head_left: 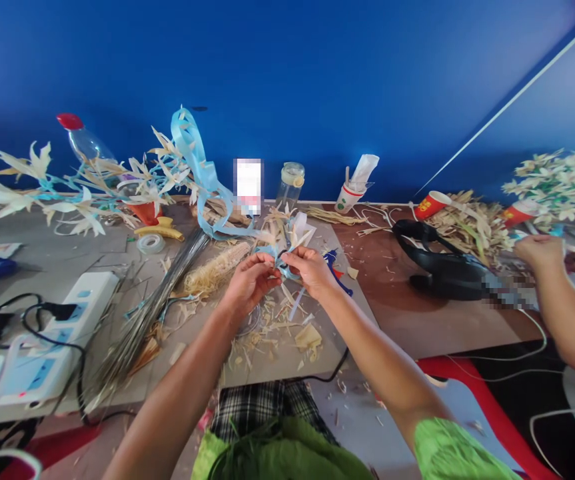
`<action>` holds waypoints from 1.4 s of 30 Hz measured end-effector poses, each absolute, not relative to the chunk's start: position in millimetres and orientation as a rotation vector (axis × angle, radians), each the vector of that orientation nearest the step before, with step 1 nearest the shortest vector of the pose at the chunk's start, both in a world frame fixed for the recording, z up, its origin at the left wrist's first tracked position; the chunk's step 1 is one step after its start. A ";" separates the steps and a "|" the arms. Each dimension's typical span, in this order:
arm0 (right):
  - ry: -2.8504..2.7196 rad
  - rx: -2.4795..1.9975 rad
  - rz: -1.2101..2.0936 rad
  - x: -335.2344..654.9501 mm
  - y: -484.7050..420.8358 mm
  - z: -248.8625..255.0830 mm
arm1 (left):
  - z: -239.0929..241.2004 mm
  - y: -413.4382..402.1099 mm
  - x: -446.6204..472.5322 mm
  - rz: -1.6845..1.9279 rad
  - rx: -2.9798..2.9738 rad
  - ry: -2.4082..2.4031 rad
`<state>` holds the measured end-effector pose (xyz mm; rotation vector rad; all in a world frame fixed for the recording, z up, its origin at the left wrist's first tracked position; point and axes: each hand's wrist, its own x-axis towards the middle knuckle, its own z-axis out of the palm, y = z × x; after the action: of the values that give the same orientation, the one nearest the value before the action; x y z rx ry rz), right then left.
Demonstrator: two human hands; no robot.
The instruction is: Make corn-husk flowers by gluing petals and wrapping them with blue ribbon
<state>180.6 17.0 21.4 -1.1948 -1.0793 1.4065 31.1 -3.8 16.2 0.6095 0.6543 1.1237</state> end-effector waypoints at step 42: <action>-1.845 -1.305 0.946 192.0 -0.6 45.0 | 8.7 2.6 37.6 1.326 0.870 0.925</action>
<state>192.0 -0.6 45.0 -1.3054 -1.8449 0.9463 37.6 2.6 8.7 0.8698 0.9250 1.3260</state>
